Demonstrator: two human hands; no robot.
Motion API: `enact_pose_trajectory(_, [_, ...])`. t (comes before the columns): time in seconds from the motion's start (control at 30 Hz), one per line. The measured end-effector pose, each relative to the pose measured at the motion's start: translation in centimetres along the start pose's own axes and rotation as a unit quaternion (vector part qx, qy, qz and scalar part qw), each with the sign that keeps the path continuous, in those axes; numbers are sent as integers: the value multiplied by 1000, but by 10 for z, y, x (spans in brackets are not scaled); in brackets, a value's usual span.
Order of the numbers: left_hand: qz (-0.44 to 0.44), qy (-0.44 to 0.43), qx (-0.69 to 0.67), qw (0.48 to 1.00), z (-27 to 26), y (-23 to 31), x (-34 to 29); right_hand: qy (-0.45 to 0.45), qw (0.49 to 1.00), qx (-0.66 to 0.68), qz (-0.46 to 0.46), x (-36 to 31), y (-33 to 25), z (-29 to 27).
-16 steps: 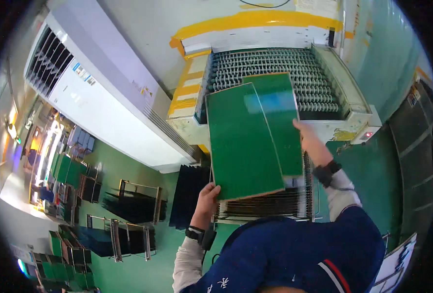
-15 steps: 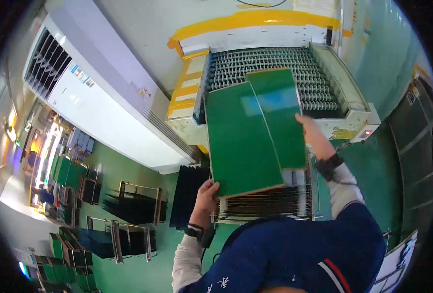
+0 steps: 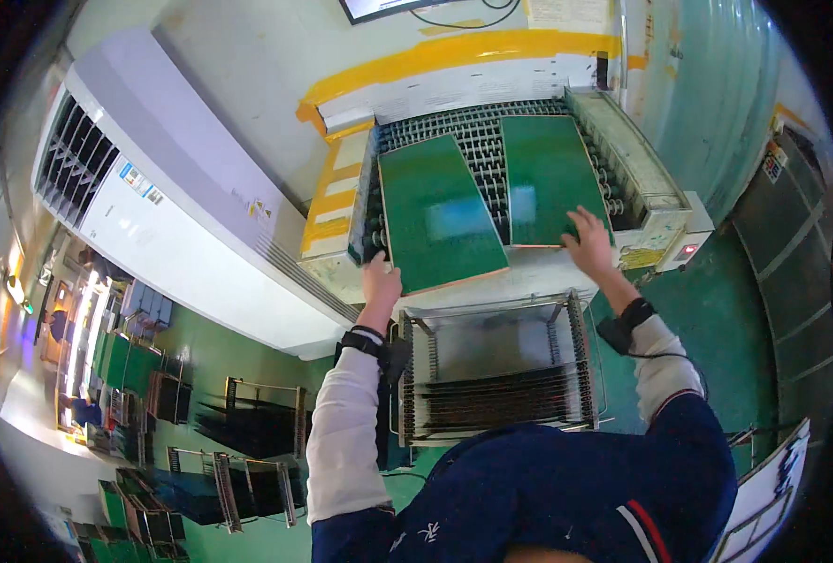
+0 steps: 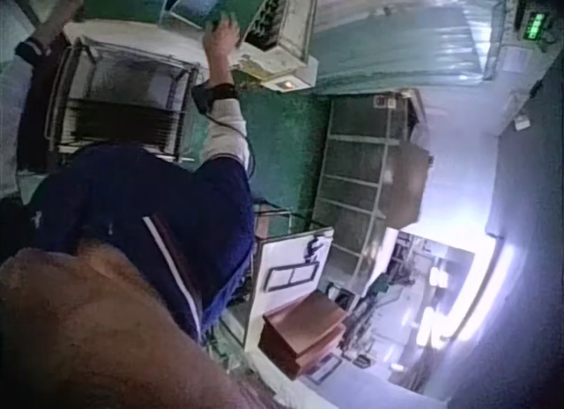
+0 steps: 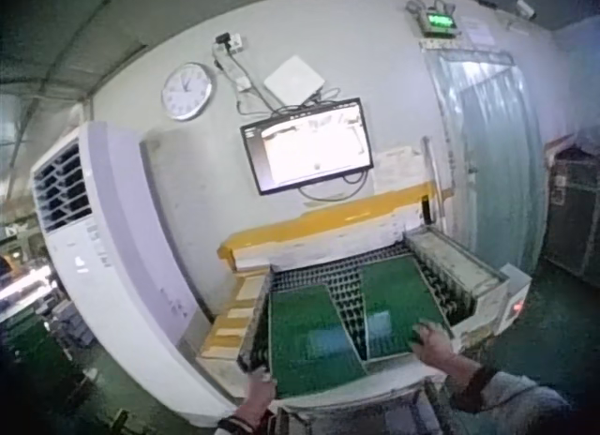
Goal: Manually placing green PCB panels into a cleaning or processing machine and organizing them into storage racks.
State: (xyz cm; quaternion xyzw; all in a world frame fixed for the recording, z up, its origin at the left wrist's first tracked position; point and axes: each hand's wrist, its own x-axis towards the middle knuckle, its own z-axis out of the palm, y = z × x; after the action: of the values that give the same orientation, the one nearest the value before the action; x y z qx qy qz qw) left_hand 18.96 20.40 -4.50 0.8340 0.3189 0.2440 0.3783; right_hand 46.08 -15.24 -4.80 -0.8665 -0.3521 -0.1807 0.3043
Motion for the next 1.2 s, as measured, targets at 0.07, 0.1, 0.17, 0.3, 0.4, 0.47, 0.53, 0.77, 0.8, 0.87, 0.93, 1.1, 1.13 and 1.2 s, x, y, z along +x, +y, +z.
enact_pose_trajectory(0.07, [115, 107, 258, 953, 20, 41, 2, 3, 998, -56, 10, -20, 1, 5])
enact_pose_trajectory(0.1, [94, 49, 257, 961, 29, 55, 2, 4, 997, -81, 11, -23, 2, 7])
enact_pose_trajectory(0.17, [49, -64, 257, 963, 43, 70, 3, 0, 998, -65, 14, -21, 3, 8])
enact_pose_trajectory(0.3, [80, -115, 335, 932, 67, 77, 1, -4, 999, -42, 19, -5, 13, 6])
enact_pose_trajectory(0.4, [83, -123, 328, 933, 73, 73, 14, 6, 999, -34, 20, 6, 15, 7])
enact_pose_trajectory(0.47, [91, -139, 329, 930, 74, 74, 24, 9, 999, -39, 15, 14, 16, 6])
enact_pose_trajectory(0.53, [98, -153, 330, 926, 76, 73, 34, 11, 999, -43, 13, 21, 16, 6])
enact_pose_trajectory(0.77, [100, -171, 353, 914, 85, 75, 67, -17, 999, -38, 7, 40, 21, 8])
enact_pose_trajectory(0.8, [98, -172, 356, 913, 84, 75, 71, -21, 999, -38, 8, 43, 21, 9])
enact_pose_trajectory(0.87, [93, -179, 352, 914, 85, 79, 77, -30, 999, -39, 10, 46, 21, 8])
enact_pose_trajectory(0.93, [87, -183, 342, 917, 85, 81, 81, -35, 999, -34, 12, 48, 20, 7])
enact_pose_trajectory(1.1, [91, -187, 332, 920, 84, 85, 93, -22, 998, -51, 10, 47, 19, 9])
enact_pose_trajectory(1.13, [90, -188, 332, 920, 84, 84, 96, -21, 998, -54, 9, 48, 17, 10])
enact_pose_trajectory(1.2, [94, -186, 334, 919, 85, 80, 101, -21, 997, -68, 10, 48, 13, 9])
